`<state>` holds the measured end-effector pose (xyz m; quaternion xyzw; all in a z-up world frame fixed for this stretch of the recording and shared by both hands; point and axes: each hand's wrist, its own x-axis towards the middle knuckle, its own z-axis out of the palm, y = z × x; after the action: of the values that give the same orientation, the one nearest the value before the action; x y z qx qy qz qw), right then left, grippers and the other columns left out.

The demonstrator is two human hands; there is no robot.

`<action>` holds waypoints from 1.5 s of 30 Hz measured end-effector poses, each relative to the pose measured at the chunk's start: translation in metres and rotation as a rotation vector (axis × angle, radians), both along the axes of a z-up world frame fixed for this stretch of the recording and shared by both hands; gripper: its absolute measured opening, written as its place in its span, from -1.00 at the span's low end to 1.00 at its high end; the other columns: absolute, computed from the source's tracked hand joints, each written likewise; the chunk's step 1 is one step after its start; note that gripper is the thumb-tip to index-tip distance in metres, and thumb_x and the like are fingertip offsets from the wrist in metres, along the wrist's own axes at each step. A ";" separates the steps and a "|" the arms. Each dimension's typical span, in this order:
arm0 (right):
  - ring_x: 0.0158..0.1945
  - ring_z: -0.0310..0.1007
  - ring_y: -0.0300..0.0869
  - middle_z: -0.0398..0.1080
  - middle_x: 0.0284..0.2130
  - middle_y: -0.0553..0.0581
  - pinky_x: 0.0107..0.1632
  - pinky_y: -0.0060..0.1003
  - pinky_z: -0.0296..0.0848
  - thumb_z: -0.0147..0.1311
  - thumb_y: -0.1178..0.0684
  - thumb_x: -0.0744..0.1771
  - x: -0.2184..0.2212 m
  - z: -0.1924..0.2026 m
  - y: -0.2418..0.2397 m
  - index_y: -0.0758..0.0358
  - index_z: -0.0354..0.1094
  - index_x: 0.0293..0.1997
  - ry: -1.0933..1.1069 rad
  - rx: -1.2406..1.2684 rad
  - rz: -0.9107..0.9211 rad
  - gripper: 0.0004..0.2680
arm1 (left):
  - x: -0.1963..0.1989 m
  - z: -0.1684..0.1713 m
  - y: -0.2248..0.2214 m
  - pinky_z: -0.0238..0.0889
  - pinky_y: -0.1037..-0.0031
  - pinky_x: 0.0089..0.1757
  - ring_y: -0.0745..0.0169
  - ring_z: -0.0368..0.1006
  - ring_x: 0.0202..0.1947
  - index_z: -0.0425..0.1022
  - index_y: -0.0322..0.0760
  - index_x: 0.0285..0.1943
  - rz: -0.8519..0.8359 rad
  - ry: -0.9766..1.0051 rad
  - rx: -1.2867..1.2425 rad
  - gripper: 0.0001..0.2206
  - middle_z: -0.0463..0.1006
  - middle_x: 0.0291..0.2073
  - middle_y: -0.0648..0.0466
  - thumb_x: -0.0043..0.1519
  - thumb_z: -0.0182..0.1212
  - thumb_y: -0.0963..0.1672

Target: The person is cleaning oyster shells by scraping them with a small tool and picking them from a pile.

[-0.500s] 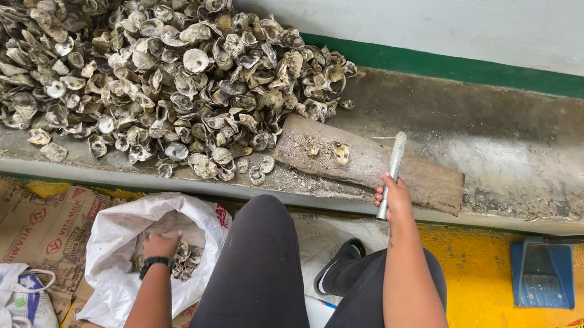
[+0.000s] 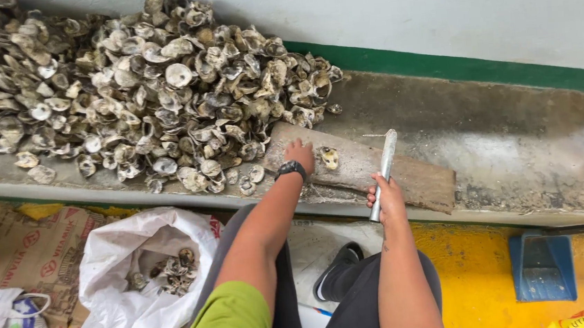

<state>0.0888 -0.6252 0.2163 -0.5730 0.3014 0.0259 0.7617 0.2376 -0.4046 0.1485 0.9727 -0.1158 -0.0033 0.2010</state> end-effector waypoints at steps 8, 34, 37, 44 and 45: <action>-0.61 0.17 -0.27 0.22 -0.57 0.04 -0.58 -0.34 0.19 -0.04 -0.06 0.42 0.007 -0.004 -0.008 0.21 0.22 0.00 0.007 0.046 -0.047 -0.82 | -0.048 0.014 -0.021 0.21 0.12 0.27 -0.21 0.30 0.29 0.51 -0.28 0.22 -0.282 0.382 0.222 -0.60 0.41 0.26 -0.21 0.22 0.32 -0.06; -0.63 0.29 -0.21 0.32 -0.61 0.12 -0.53 -0.23 0.31 0.04 -0.19 0.39 -0.007 -0.012 0.072 0.27 0.29 -0.13 -0.075 -0.655 0.389 -0.72 | 0.013 -0.006 0.051 0.41 0.08 -0.04 -0.24 0.54 -0.02 0.41 -0.23 0.23 0.505 0.313 -0.458 -0.62 0.58 -0.06 -0.29 0.20 0.11 -0.26; -0.49 0.44 -0.09 0.42 -0.55 0.18 -0.36 -0.15 0.41 0.02 -0.23 0.39 -0.008 -0.017 0.082 0.26 0.30 -0.13 -0.129 -0.889 0.442 -0.70 | 0.012 -0.011 0.049 0.39 0.10 0.01 -0.26 0.52 0.01 0.47 -0.34 0.10 0.519 0.284 -0.418 -0.73 0.59 -0.05 -0.29 0.21 0.16 -0.22; -0.39 0.51 0.11 0.47 -0.48 0.31 -0.26 -0.01 0.41 0.00 -0.22 0.37 -0.006 -0.021 0.093 0.25 0.31 -0.01 -0.019 -0.986 0.540 -0.68 | 0.001 0.016 0.045 0.39 0.10 0.03 -0.24 0.53 0.03 0.47 -0.35 0.09 0.514 0.311 -0.338 -0.74 0.60 -0.03 -0.27 0.23 0.18 -0.16; -0.42 0.52 0.10 0.46 -0.50 0.28 -0.27 -0.02 0.43 -0.01 -0.23 0.37 -0.005 -0.014 0.095 0.23 0.29 0.03 -0.007 -0.977 0.525 -0.68 | 0.001 0.019 0.045 0.38 0.08 0.03 -0.25 0.52 0.03 0.46 -0.35 0.09 0.496 0.311 -0.318 -0.73 0.59 -0.03 -0.28 0.23 0.18 -0.15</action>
<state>0.0840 -0.5299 0.2026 -0.9155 0.1228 0.0700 0.3766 0.2382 -0.3593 0.1677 0.9156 0.1575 -0.0845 0.3601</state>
